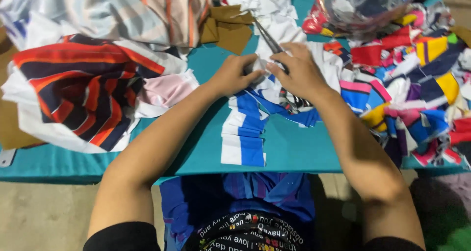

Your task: Using scissors to cut long strips of blue and white fabric from scraps on a work table.

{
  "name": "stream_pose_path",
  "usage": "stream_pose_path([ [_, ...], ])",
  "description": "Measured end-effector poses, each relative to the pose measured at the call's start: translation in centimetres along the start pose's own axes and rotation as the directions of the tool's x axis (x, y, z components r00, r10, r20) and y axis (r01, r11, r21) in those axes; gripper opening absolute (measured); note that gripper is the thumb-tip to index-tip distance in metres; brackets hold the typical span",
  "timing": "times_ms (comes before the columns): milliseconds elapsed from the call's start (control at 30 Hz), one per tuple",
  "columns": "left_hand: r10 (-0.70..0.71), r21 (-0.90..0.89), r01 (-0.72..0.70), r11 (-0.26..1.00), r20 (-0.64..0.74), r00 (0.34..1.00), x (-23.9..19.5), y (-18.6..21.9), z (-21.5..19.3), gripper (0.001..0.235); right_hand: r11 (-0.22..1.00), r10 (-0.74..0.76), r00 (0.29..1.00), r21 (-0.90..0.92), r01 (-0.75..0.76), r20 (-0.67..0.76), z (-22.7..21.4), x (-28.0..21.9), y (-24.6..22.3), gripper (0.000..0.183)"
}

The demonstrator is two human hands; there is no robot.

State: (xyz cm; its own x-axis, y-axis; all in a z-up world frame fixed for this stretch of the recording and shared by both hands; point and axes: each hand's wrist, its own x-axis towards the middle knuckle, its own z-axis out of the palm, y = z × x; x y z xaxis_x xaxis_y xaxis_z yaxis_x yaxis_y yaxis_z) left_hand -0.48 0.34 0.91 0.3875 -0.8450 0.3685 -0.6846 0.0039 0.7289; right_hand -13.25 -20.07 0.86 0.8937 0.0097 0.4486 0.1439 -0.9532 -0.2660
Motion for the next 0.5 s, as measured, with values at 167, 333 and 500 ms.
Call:
stream_pose_path([
  [167, -0.017, 0.009, 0.018, 1.000, -0.019, 1.000, 0.1, 0.2, -0.2, 0.022, 0.931, 0.328, 0.836, -0.002, -0.364, 0.440, -13.9, 0.4, -10.9, 0.068],
  [333, -0.019, 0.016, 0.019, 1.000, -0.033, 0.999, -0.2, 0.2, 0.0, 0.023, 0.957, 0.242, 0.969, 0.153, -0.248, 0.055, -9.8, -6.5, -10.2, 0.047],
  [500, -0.026, 0.002, 0.026, 1.000, -0.018, 1.000, -0.1, 0.3, 0.0, 0.023, 0.841, 0.539, 0.372, -0.454, -0.296, 0.756, -14.6, -4.7, -13.8, 0.064],
])
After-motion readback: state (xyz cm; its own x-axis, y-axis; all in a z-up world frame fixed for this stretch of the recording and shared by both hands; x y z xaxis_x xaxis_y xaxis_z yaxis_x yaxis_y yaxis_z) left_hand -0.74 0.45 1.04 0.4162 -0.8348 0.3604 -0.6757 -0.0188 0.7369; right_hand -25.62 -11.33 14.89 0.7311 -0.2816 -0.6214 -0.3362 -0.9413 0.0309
